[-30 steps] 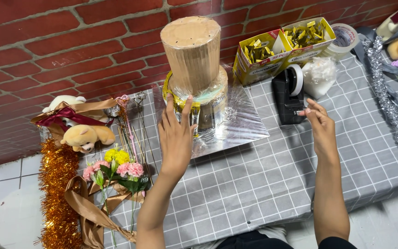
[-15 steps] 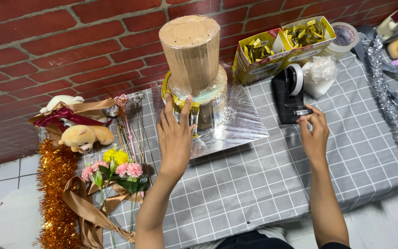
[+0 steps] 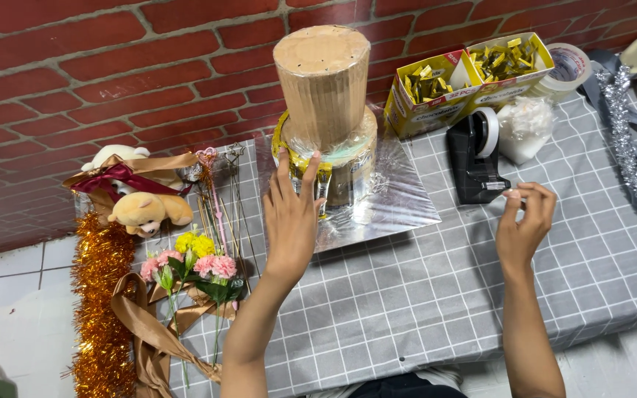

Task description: Assembling a chocolate bouquet by taping chocolate bars to a cylindrical base

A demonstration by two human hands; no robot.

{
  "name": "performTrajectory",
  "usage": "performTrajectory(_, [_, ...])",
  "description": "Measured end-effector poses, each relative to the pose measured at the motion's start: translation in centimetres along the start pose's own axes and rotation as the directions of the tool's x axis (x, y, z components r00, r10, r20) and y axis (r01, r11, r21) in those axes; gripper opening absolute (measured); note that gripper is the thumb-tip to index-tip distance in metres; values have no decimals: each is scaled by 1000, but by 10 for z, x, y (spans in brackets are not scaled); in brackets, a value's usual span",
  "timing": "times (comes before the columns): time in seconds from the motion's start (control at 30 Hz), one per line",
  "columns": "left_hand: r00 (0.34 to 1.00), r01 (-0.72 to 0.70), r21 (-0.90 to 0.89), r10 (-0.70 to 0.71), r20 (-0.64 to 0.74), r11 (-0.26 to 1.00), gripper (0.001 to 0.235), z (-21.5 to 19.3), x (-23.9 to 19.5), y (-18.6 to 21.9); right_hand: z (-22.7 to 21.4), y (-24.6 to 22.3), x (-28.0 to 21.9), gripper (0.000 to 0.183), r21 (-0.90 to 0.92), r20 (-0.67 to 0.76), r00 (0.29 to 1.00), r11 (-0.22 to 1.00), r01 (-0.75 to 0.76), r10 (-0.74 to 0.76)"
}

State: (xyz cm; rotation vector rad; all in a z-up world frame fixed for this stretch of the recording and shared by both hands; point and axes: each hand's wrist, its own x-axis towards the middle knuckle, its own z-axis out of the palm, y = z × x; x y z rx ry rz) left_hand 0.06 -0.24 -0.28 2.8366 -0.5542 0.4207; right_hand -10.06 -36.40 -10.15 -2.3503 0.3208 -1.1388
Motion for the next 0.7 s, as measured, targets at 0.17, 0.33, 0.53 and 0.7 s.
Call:
performTrajectory(0.17, [998,39,-79,-34,55,996,91,0,0,0,-4,-45,8,18,277,105,992,956,-95,68])
performTrajectory(0.33, [998,-26,-132,19,-57,991,87,-1,-1,-1,18,-72,9,14,511,335,942,834,-208,30])
performTrajectory(0.53, [1000,21,-236,-21,-1,971,84,0,-2,-1,42,-139,17,67,565,598,754,810,-156,-272])
performTrajectory(0.7, [1000,-6,-214,1,-26,977,86,-1,-1,-1,64,-178,28,22,442,614,674,886,137,-411])
